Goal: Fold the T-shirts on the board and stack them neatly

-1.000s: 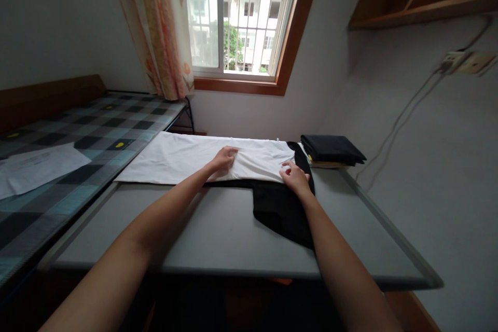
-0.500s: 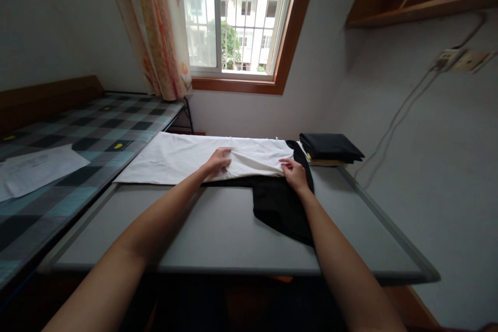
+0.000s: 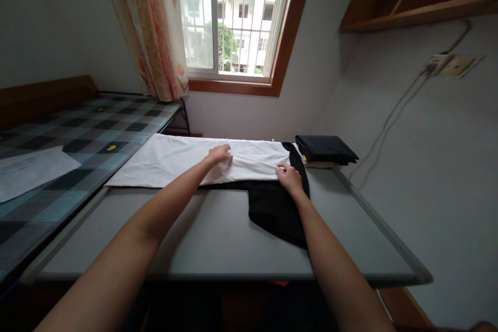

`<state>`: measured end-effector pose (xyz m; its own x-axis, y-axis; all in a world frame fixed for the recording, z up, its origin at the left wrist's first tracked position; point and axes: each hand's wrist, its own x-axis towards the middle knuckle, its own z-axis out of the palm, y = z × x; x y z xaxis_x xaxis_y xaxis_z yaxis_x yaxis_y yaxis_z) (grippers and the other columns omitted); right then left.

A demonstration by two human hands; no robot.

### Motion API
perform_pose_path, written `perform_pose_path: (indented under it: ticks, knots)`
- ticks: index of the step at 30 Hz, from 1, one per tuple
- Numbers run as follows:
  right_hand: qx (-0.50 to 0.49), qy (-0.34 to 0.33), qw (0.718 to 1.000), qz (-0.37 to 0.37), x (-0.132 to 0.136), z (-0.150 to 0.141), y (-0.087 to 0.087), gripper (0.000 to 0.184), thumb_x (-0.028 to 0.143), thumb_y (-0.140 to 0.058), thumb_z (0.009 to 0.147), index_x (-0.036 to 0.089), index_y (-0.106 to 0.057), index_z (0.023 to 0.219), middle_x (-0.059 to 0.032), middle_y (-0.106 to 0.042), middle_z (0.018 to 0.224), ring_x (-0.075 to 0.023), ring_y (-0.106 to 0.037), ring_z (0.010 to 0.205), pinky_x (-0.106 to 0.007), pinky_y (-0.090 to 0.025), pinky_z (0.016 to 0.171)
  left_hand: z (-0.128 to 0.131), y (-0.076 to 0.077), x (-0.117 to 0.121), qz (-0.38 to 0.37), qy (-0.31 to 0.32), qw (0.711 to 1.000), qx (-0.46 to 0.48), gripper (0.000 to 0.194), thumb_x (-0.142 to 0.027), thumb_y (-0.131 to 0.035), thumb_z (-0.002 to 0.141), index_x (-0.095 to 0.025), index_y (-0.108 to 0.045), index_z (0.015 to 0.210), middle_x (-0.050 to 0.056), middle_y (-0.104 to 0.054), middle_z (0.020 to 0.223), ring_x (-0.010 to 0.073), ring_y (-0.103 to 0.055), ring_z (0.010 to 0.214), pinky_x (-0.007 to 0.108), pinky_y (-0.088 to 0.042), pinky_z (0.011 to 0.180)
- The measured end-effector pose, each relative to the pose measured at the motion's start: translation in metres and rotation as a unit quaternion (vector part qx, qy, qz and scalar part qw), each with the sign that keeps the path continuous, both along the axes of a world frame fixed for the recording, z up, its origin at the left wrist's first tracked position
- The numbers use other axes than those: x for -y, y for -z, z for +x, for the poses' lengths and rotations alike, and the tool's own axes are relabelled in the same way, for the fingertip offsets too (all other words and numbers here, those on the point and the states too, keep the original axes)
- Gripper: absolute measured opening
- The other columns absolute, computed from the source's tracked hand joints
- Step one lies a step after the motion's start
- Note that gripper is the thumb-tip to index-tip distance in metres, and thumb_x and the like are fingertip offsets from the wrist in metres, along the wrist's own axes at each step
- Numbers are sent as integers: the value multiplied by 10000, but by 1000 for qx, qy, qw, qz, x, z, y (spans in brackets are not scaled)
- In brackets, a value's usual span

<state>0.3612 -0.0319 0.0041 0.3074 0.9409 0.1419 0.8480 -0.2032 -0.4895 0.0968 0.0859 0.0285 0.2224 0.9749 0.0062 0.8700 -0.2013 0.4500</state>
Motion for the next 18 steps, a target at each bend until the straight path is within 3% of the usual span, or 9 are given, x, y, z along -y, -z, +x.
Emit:
perform_pose_path:
  ticks: [5,11,15,18]
  knots:
    - [17,-14,1000,-7,1,-1,1,324,356,-481,904,246,-680,1135,-88,-712,1121,-265,-634,1076,-364,-434,894,30,0,-10,19,69,997,-39,436,-266,-611,794,-248,-609,1229,86,-670,1120,243,-633,999,348,-466,883]
    - [3,-19,1000,2,1,3,2,310,321,-498,894,257,-671,1143,-76,-717,1083,-245,-644,1038,-327,-438,855,49,6,-13,60,156,985,-40,238,-151,-570,785,-204,-721,961,72,-628,1094,205,-621,920,298,-467,867]
    - [8,-5,1000,5,1,1,1,321,292,-493,905,248,-650,1181,-83,-717,1066,-243,-643,1029,-328,-432,847,51,13,-6,124,160,979,-28,270,-165,-477,861,-169,-715,989,126,-584,1174,263,-541,1082,378,-378,1005]
    - [31,0,999,-10,2,-2,0,333,301,-479,922,242,-627,1214,-94,-707,1107,-254,-625,1074,-353,-413,878,52,17,0,162,140,976,-44,300,-182,-418,906,-151,-710,971,158,-583,1170,288,-503,1100,445,-338,1014]
